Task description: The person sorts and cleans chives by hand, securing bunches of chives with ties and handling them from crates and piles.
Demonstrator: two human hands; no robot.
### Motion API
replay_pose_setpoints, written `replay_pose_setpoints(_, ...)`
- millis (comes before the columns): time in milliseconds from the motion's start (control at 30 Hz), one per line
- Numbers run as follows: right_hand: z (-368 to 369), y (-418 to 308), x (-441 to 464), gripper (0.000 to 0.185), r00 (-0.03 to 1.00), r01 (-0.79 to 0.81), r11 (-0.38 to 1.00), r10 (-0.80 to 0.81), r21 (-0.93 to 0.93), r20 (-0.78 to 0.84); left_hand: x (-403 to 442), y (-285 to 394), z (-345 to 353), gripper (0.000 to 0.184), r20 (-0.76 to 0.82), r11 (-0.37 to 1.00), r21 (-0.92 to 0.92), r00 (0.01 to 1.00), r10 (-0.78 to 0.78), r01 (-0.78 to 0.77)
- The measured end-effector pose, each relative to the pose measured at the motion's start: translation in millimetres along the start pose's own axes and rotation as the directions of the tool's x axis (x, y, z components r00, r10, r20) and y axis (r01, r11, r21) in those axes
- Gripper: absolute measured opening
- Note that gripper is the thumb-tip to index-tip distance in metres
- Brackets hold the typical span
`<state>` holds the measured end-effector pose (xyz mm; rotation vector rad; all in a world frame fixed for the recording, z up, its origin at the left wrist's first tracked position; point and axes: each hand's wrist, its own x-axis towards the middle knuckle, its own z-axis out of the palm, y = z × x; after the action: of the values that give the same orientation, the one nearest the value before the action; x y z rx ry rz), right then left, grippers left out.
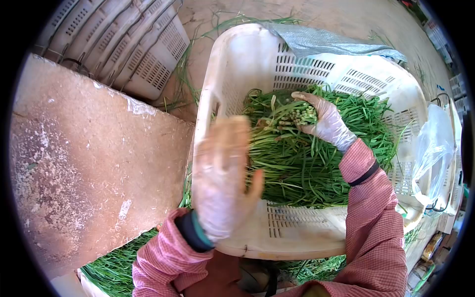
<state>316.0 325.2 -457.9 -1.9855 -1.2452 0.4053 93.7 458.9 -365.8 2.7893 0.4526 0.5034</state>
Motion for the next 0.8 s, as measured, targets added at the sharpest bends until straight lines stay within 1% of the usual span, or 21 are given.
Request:
replay_pose_setpoints(33,0,1,2,0.075,0.999,-0.034,0.999,0.034,0.009,0.014,10,16,10,0.081,0.05,0.965,-0.208,0.984,0.17,-0.156)
replay_pose_setpoints(100,-5,-8,3,0.078,0.995,-0.096,0.995,0.097,-0.022,0.029,34,29,52,0.07,0.166,0.977,-0.164,0.972,0.166,-0.139)
replay_pose_setpoints(167,-9,7,3,0.078,0.997,-0.066,0.998,0.066,-0.016,-0.032,51,-1,107,0.06,0.396,1.0,-0.01,0.918,0.021,-0.019)
replay_pose_setpoints(200,-15,15,1,0.078,0.996,-0.017,0.975,0.036,0.222,-0.083,66,-17,116,0.059,0.627,0.989,0.134,0.768,-0.132,0.06)
replay_pose_setpoints(233,-24,15,-6,0.076,0.986,-0.008,0.981,0.04,0.194,-0.161,81,-23,113,0.057,0.785,0.951,0.293,0.543,-0.297,0.097)
replay_pose_setpoints(267,-32,15,-12,0.075,0.97,-0.004,0.986,0.044,0.165,-0.238,89,-21,115,0.052,0.874,0.922,0.388,0.32,-0.367,-0.001)
replay_pose_setpoints(300,-39,33,-12,0.07,0.967,-0.054,0.917,0.147,0.394,-0.209,94,-14,109,0.048,0.891,0.884,0.453,0.084,-0.446,-0.115)
replay_pose_setpoints(333,-48,42,-11,0.066,0.952,-0.095,0.794,0.248,0.6,-0.177,80,-17,121,0.049,0.803,0.835,0.539,0.369,-0.469,-0.11)
replay_pose_setpoints(367,-60,49,-18,0.064,0.947,-0.069,0.845,0.223,0.531,-0.232,58,-17,133,0.051,0.647,0.786,0.613,0.623,-0.44,-0.082)
replay_pose_setpoints(400,-73,38,-23,0.059,0.94,-0.104,0.804,0.271,0.586,-0.206,49,-3,130,0.057,0.499,0.703,0.683,0.83,-0.25,-0.198)
replay_pose_setpoints(433,-74,43,-25,0.056,0.932,-0.089,0.793,0.28,0.603,-0.231,53,13,128,0.087,0.48,0.809,0.579,0.844,-0.24,-0.099)
replay_pose_setpoints(500,-83,33,-33,0.055,0.933,-0.145,0.913,0.254,0.382,-0.253,57,47,121,0.097,0.556,0.956,0.261,0.788,-0.263,0.135)
replay_pose_setpoints(533,-82,26,-34,0.051,0.951,-0.035,0.861,0.185,0.507,-0.249,58,48,143,0.108,0.509,0.968,0.14,0.824,-0.249,0.206)
replay_pose_setpoints(567,-77,33,-30,0.05,0.956,-0.055,0.558,0.269,0.828,-0.117,60,42,174,0.119,0.453,0.964,0.011,0.858,-0.243,0.267)
replay_pose_setpoints(600,-71,40,-27,0.049,0.938,-0.072,0.146,0.346,0.987,0.017,70,38,199,0.121,0.453,0.872,-0.346,0.875,-0.17,0.347)
replay_pose_setpoints(633,-72,30,-29,0.05,0.907,-0.132,-0.107,0.389,0.985,0.163,85,45,206,0.124,0.429,0.654,-0.654,0.898,-0.094,0.38)
replay_pose_setpoints(667,-65,43,-29,0.059,0.986,-0.084,0.54,0.166,0.837,-0.008,92,55,215,0.12,0.343,0.226,-0.918,0.939,0.036,0.326)
replay_pose_setpoints(700,-70,35,-28,0.072,0.996,-0.063,0.954,0.081,0.294,-0.048,94,53,248,0.108,0.447,-0.197,-0.866,0.888,0.104,0.459)
replay_pose_setpoints(733,-70,37,-30,0.078,0.994,0.006,0.984,0.014,0.177,-0.112,95,50,281,0.096,0.544,-0.567,-0.627,0.821,0.171,0.534)
replay_pose_setpoints(767,-70,38,-30,0.083,0.984,0.073,0.996,-0.063,0.056,-0.164,93,59,276,0.083,0.5,-0.353,-0.786,0.858,0.12,0.508)
replay_pose_setpoints(800,-72,29,-32,0.083,0.985,0.072,0.995,-0.06,0.066,-0.159,90,65,266,0.072,0.445,-0.105,-0.886,0.892,0.081,0.452)
